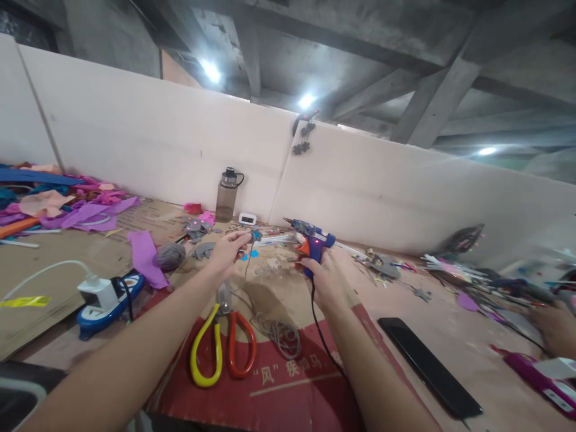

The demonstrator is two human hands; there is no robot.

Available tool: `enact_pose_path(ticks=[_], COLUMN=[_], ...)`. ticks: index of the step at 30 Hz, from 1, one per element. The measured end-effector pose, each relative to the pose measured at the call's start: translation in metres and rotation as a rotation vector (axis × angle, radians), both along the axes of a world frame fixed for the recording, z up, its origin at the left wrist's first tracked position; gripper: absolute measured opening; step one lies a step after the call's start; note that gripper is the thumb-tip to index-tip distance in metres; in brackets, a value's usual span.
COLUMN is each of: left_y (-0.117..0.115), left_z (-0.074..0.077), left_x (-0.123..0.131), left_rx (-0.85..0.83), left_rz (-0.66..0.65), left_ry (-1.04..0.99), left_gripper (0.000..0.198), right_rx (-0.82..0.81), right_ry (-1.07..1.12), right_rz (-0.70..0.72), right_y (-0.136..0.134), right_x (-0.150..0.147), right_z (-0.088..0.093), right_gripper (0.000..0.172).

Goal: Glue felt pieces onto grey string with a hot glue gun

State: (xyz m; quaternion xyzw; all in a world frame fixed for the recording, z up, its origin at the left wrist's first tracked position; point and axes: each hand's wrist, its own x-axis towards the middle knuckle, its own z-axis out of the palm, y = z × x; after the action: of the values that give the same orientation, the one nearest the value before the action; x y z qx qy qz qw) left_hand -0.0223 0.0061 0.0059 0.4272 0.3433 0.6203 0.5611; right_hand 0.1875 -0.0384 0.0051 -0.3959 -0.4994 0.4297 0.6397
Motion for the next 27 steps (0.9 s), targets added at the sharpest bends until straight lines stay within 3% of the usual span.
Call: enact_pose_path(ticks=[5,8,12,20,27], left_y=[-0.003,-0.006,-0.008,-0.012,-0.011], left_z=[-0.005,-0.004,-0.003,-0.004,-0.004], left_x=[0.006,0.009,0.014,0.019,0.016], left_rx=[0.003,-0.048,-0.084,0.017,-0.020], left_rz=[0.059,0.073,-0.004,0.082,0.097], left_ry=[0.114,0.114,0.031,0.152,0.177], left_gripper=[0.029,0.031,0.034,0.036,0.038], right_rx=[0.065,0.066,0.072,0.109,0.136], right_ry=[0.012,-0.054,-0.140,-0.227,-0.441], right_rz=[0.153,0.143,0.131,0.105,0.043], right_y=[-0.019,-0.022,-0.028,-0.040,-0.037], right_x=[-0.006,-0.002,-0.002,-0.016,-0.013], right_z=[-0.005,-0.010,-0.009,-0.006,-0.013], right_gripper=[0.027,0.023,0.023,0.027,0.027])
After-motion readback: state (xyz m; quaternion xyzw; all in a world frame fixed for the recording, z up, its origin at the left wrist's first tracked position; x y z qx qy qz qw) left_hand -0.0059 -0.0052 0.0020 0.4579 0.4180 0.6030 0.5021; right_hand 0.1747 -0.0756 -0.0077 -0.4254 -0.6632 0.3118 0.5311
